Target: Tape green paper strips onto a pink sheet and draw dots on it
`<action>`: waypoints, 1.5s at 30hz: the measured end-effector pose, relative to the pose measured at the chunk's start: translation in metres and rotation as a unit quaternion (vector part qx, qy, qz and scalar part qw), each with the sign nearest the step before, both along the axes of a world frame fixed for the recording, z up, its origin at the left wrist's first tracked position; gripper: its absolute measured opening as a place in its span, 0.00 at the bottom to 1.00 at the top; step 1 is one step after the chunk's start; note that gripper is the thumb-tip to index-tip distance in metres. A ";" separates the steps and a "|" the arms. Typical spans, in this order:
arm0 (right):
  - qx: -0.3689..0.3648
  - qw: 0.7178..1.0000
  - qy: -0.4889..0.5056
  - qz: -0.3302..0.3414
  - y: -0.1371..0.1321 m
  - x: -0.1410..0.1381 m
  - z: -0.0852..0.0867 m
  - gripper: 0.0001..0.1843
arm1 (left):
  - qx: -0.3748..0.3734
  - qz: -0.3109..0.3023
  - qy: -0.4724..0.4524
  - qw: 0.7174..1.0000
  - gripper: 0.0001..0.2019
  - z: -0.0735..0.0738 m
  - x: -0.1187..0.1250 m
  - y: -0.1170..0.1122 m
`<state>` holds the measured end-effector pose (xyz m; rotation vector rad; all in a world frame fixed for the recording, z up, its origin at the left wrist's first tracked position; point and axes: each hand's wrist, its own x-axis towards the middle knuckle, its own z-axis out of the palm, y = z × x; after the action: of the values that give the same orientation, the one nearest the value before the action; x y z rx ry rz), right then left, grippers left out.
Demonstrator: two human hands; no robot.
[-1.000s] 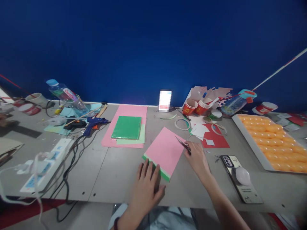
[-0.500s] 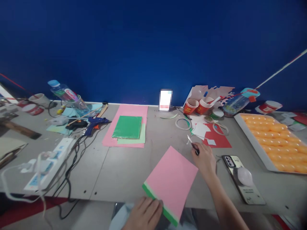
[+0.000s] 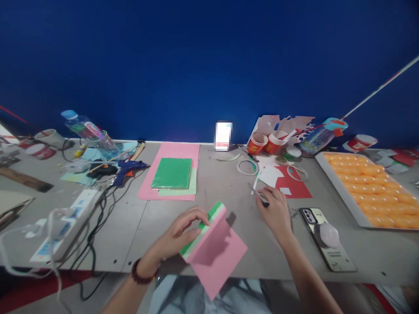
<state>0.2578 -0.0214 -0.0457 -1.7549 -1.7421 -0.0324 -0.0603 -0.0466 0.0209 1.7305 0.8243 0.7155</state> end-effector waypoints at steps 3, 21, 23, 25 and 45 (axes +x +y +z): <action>-0.055 0.979 0.155 0.118 0.004 -0.016 0.023 0.15 | -0.040 -0.118 0.011 0.992 0.13 0.017 0.006 0.024; -0.304 0.815 0.471 0.147 0.035 -0.056 0.041 0.19 | -0.085 0.099 0.106 0.986 0.11 -0.009 0.009 0.079; -0.307 0.815 0.471 0.142 0.041 -0.056 0.038 0.20 | -0.074 0.120 0.108 0.984 0.11 -0.014 0.009 0.083; -0.311 0.821 0.458 0.140 0.048 -0.055 0.032 0.21 | -0.059 0.136 0.120 0.982 0.13 -0.017 0.009 0.087; -0.189 0.936 0.289 0.070 0.106 -0.038 -0.011 0.21 | 0.338 0.163 0.231 0.898 0.14 -0.053 0.041 0.090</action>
<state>0.2199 0.0847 -0.0567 -1.6555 -1.4785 0.8466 -0.0194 0.0431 -0.0318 2.4820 1.3214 0.8970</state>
